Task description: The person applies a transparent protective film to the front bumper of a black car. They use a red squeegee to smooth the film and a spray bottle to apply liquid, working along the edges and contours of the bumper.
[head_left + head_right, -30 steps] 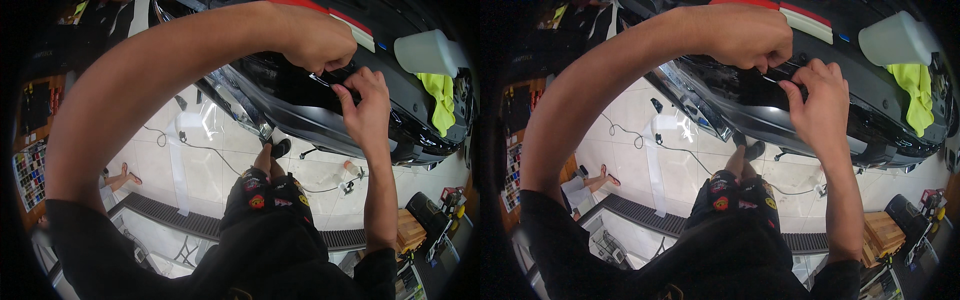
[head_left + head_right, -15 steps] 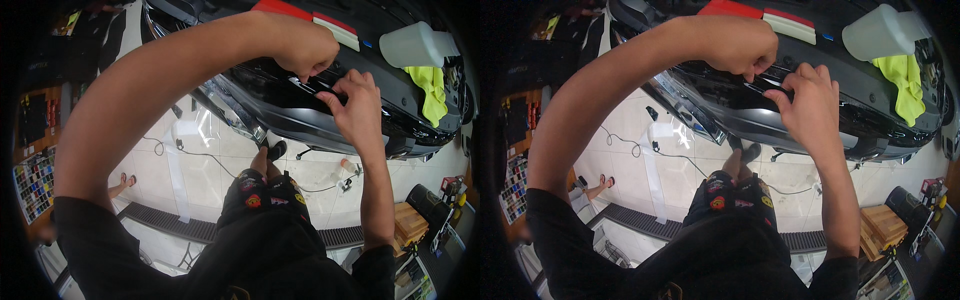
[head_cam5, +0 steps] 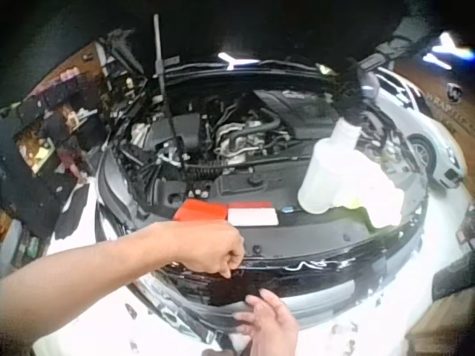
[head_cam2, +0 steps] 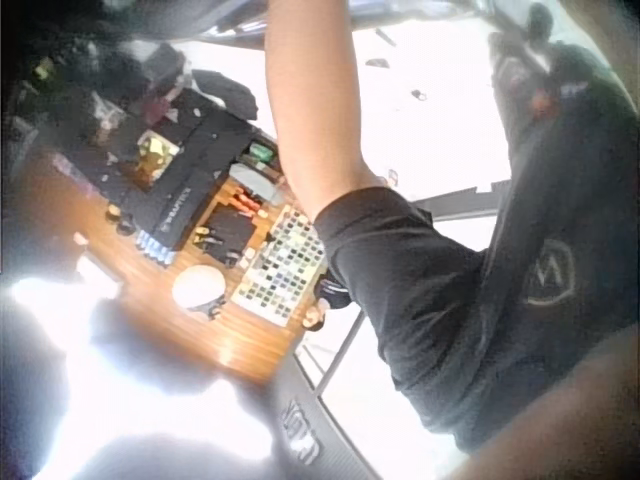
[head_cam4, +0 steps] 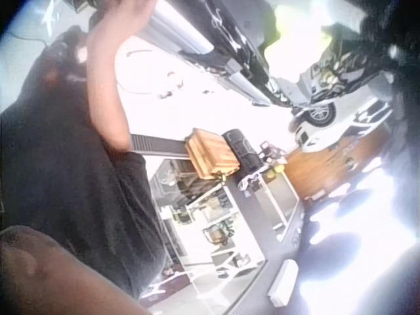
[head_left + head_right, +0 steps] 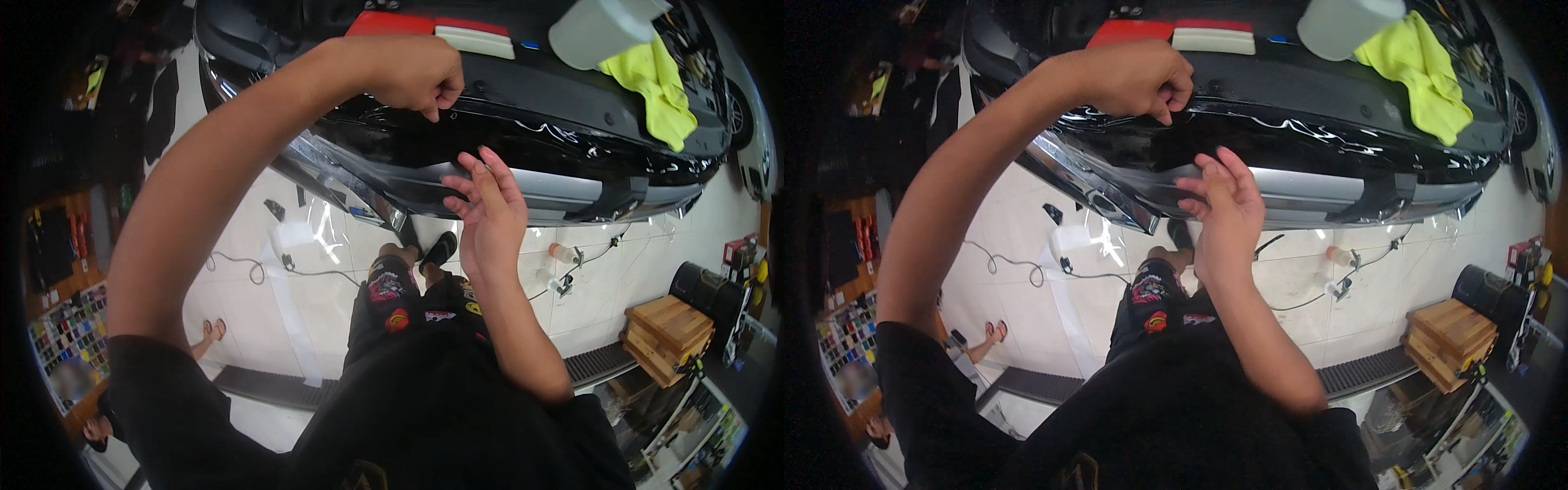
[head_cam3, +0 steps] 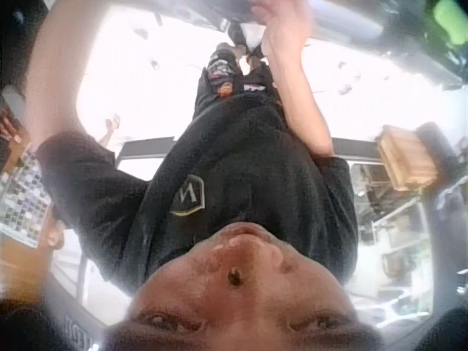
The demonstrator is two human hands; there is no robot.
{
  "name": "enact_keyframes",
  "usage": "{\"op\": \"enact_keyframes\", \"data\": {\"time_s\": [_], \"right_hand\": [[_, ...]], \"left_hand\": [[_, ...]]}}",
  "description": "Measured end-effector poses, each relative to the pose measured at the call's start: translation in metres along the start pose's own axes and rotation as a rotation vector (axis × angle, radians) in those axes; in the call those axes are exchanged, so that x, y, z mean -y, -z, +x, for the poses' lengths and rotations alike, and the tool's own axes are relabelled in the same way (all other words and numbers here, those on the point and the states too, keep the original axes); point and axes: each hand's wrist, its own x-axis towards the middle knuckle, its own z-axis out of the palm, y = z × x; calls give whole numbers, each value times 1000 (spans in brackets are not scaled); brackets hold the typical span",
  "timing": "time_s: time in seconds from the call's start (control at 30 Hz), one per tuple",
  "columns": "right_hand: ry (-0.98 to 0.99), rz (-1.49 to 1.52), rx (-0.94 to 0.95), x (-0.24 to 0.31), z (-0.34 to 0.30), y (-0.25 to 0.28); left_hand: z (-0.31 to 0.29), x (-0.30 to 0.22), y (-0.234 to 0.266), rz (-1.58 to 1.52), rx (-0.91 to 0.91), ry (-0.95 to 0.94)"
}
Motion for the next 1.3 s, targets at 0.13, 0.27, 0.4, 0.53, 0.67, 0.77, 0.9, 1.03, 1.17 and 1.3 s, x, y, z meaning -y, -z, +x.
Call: {"op": "enact_keyframes", "data": {"time_s": [0.13,0.27,0.4,0.53,0.67,0.77,0.9,1.03,1.17,1.3], "right_hand": [[-31,36,-139,-12,-3,10],[14,32,-116,-27,-4,7],[123,102,-184,-37,-5,-17],[144,219,-214,-52,-6,-40],[172,221,-277,-58,0,-57],[133,146,-311,-61,2,-63],[108,169,-333,-64,-3,-78],[133,290,-396,-63,-3,-90],[231,402,-447,-68,10,-96],[291,455,-444,-66,20,-82]], "left_hand": [[-3,-13,-5,156,-114,11],[-5,-31,-7,181,-124,-20],[-2,-29,-10,138,-125,-147],[9,-13,-14,93,-102,-216],[25,-18,-11,164,-23,-145],[48,-28,-16,346,50,-87],[48,-28,-13,433,117,-138],[35,-34,-8,324,87,-70],[33,-31,-11,218,33,-58],[24,-40,-11,389,112,-228]]}}
